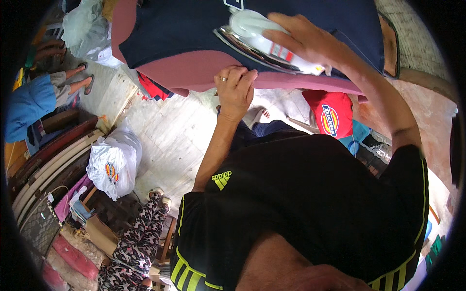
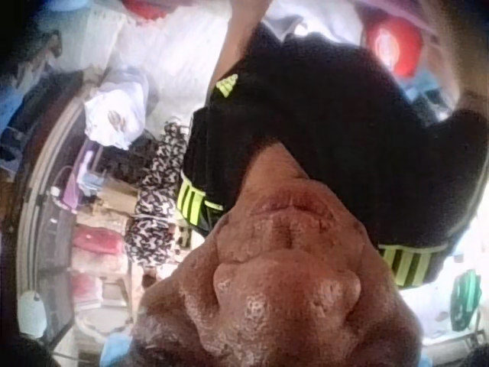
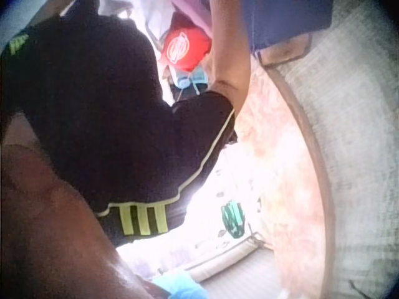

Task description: The person irons a red Dickies t-shirt on a pink ironing board, then switches to a dark blue Dickies t-shirt. They smooth the fabric with their hands and use a white steam iron to press both shirts, finishing by folding the blue shirt.

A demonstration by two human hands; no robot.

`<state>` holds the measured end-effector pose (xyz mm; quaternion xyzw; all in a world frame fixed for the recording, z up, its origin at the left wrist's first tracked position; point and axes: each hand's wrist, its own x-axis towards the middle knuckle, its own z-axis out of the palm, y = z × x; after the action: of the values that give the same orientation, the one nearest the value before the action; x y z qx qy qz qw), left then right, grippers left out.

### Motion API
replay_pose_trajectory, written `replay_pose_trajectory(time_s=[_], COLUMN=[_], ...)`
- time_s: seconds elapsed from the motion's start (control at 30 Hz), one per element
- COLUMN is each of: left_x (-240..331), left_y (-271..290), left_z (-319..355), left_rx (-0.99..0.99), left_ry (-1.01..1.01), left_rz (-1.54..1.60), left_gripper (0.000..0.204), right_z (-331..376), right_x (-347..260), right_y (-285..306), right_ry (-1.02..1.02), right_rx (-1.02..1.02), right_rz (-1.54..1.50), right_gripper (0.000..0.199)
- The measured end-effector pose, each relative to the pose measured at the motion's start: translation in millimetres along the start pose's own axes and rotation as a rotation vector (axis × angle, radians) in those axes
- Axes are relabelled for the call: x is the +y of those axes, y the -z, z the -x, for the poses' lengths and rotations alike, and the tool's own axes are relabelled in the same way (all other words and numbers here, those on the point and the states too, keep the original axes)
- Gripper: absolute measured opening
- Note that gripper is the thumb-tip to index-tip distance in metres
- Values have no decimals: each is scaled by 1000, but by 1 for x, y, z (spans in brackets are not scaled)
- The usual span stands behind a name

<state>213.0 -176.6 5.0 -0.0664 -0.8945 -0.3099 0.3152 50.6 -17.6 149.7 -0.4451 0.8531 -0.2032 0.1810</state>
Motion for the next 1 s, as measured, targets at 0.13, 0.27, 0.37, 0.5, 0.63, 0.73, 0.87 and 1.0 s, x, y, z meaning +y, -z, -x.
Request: replay_pose_trajectory(time_s=[0.13, 0.27, 0.37, 0.5, 0.63, 0.73, 0.87, 1.0], left_x=[3, 12, 12, 9, 3, -8, -9, -2], left_y=[2, 4, 5, 8, -2, -23, -27, -32], left_z=[4, -1, -13, -40, -78, -89, -91, -115], left_rx=[65, 93, 108, 144, -63, -284, -331, -354], left_ry=[10, 66, 107, 96, 64, 89, 60, 111], left_rz=[3, 52, 93, 4, -152, -367, -399, -373], left_gripper=[23, 15, 9, 16, 39, 56, 58, 62], right_z=[-40, -20, 16, 74, 104, 99, 50, -15], right_x=[2, -19, 8, -3, 20, 15, 50, 87], right_y=[-7, 12, -3, 6, -12, -4, 5, 41], right_ry=[143, -1, 104, -148, -110, -509, -460, -497], right_rx=[90, 41, 100, 37, 372, 410, 567, 648], right_rz=[-87, -183, -56, -172, -290, -734, -788, -499], right_gripper=[45, 47, 44, 39, 32, 30, 41, 47])
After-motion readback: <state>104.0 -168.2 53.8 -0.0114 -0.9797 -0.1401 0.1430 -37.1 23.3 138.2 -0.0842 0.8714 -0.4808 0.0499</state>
